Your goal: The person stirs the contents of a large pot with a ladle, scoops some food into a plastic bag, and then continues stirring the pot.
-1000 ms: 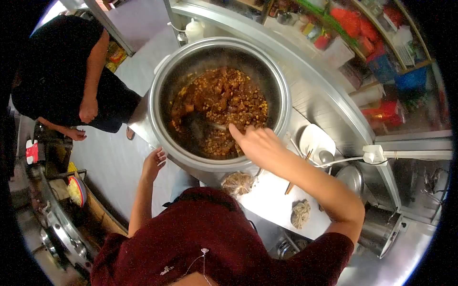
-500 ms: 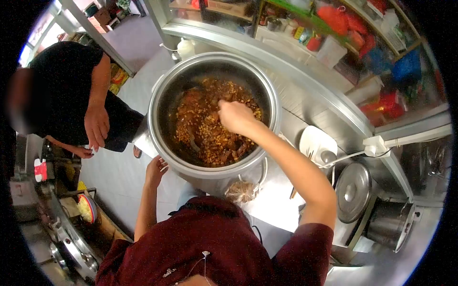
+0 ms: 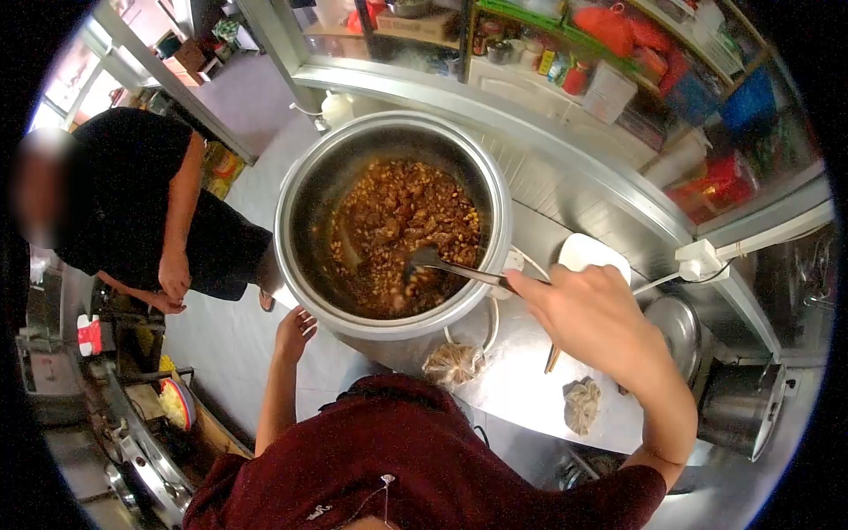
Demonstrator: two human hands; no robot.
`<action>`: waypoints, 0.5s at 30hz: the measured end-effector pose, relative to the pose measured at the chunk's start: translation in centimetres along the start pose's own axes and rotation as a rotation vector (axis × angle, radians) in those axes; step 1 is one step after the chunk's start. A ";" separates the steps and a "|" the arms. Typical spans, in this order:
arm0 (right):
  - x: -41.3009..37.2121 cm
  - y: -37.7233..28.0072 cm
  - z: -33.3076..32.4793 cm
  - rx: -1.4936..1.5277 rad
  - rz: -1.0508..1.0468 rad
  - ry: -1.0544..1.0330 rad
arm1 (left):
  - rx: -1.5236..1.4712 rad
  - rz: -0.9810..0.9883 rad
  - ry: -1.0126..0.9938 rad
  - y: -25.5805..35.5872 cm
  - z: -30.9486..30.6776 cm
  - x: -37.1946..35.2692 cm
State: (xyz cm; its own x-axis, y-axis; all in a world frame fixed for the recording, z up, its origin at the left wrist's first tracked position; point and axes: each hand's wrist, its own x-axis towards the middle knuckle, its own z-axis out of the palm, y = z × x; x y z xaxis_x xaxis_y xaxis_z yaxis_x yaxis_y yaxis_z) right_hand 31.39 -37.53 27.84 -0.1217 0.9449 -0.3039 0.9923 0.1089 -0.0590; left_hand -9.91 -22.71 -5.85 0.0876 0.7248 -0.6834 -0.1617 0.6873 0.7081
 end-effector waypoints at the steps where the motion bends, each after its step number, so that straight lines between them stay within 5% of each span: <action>1: -0.5 -0.1 -0.3 -0.010 0.025 -0.016 | -0.006 0.003 -0.015 0.0 0.1 0.1; 15: 9.8 1.2 8.0 -0.035 -0.035 0.191 | 0.008 0.005 0.030 0.4 0.7 -1.3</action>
State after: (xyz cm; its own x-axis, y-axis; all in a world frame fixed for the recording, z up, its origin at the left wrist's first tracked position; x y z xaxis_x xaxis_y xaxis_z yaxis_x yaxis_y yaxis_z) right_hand 31.19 -30.64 17.18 -0.1529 0.9814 -0.1159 0.9881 0.1502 -0.0320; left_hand -9.35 -23.34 -4.60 0.0571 0.7264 -0.6849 -0.1539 0.6842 0.7128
